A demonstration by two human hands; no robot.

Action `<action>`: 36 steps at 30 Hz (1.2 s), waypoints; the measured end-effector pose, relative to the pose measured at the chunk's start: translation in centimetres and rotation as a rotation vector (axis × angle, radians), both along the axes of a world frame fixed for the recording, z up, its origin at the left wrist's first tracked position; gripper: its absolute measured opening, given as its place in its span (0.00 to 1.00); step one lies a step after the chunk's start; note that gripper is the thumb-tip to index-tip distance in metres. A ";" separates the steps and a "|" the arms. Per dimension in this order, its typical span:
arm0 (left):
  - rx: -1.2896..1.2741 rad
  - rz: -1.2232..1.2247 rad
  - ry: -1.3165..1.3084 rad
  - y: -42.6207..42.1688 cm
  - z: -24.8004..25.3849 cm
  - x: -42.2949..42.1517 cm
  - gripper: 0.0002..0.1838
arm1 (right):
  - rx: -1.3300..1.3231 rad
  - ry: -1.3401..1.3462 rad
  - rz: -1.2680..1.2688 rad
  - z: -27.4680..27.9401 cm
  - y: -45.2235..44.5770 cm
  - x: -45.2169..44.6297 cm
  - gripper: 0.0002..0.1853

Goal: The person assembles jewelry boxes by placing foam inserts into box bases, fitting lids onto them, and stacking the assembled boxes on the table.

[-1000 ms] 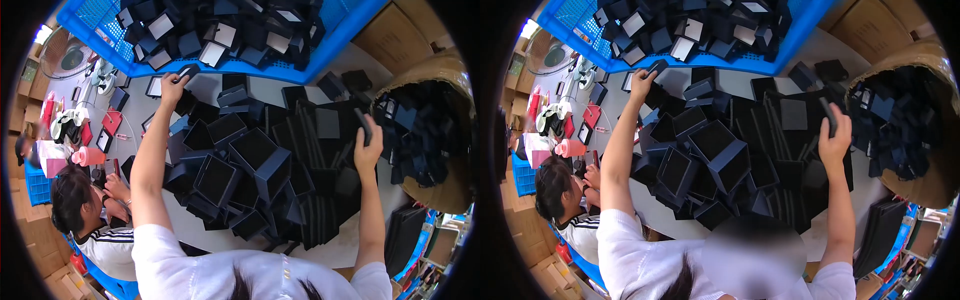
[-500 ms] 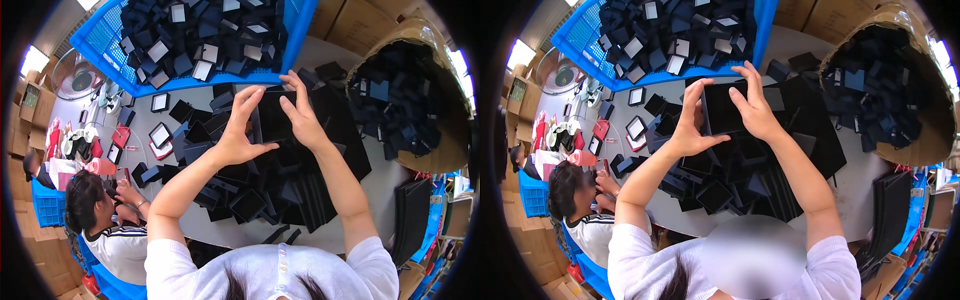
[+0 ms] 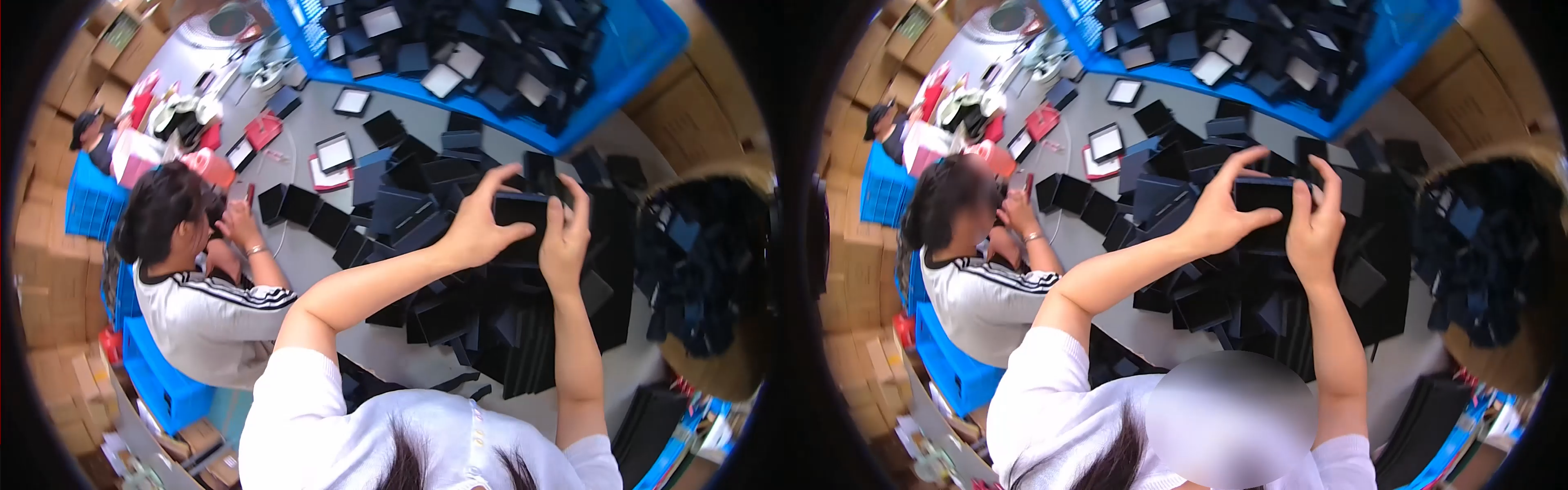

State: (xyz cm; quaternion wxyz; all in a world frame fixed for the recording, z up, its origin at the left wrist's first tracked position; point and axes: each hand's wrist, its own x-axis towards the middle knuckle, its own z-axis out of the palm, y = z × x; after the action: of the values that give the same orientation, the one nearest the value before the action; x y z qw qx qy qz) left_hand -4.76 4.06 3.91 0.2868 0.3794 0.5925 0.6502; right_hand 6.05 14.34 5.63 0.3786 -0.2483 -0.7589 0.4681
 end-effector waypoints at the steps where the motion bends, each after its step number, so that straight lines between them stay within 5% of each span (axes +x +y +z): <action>1: -0.004 0.017 0.088 -0.3 -0.1 -0.4 0.43 | -0.026 -0.051 0.068 0.3 0.1 0.2 0.20; 6: -0.094 0.001 -0.002 -2.1 1.4 -3.8 0.35 | -0.204 -0.164 0.326 2.0 0.8 -0.5 0.22; 7: -0.100 0.038 0.040 -2.4 1.2 -5.4 0.33 | -0.145 -0.372 0.356 2.1 1.4 -0.6 0.20; 8: -0.093 0.182 0.180 -2.6 0.1 -8.4 0.27 | -0.087 -0.579 0.379 1.9 2.1 -0.7 0.19; 10: -0.219 0.587 0.269 -3.9 -2.9 -16.2 0.23 | 0.139 -0.332 0.284 -0.7 5.1 0.1 0.20; 13: -0.679 0.964 0.561 -11.4 -20.0 -33.0 0.30 | 0.372 -0.555 0.288 -2.9 12.0 2.8 0.31; 15: -1.071 0.795 0.415 -16.0 -26.3 -38.6 0.34 | 0.401 -0.799 0.370 -7.0 15.3 5.5 0.43; 18: -1.402 0.793 0.477 -15.8 -25.0 -35.0 0.28 | 0.567 -0.873 0.255 -8.6 14.6 5.9 0.40; 20: -1.370 0.688 0.433 -15.2 -23.7 -33.4 0.25 | 0.414 -0.823 0.170 -8.8 14.7 5.7 0.36; 26: -0.951 0.896 0.405 -14.6 -24.2 -37.0 0.22 | 0.297 -0.764 0.008 -11.4 16.7 5.9 0.35; 28: -0.413 0.887 0.177 -11.5 -19.3 -33.3 0.23 | 0.337 -0.764 0.009 -11.1 16.6 5.9 0.37; 30: -0.219 0.639 -0.057 -8.0 -10.4 -26.7 0.24 | 0.328 -0.702 0.026 -10.1 16.2 6.0 0.36; 35: -0.165 0.359 -0.211 -2.4 0.0 -14.8 0.23 | 0.361 -0.556 -0.063 -11.2 17.0 6.7 0.29; 36: -0.166 0.298 -0.268 -1.5 1.3 -12.7 0.23 | 0.372 -0.459 -0.262 -10.8 17.1 6.6 0.25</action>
State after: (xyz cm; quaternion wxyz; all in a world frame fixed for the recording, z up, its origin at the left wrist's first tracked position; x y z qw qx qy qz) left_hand -17.46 2.52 5.16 0.2938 0.1729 0.6501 0.6790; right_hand 12.65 31.43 -5.20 0.2935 -0.3697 -0.8585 0.2004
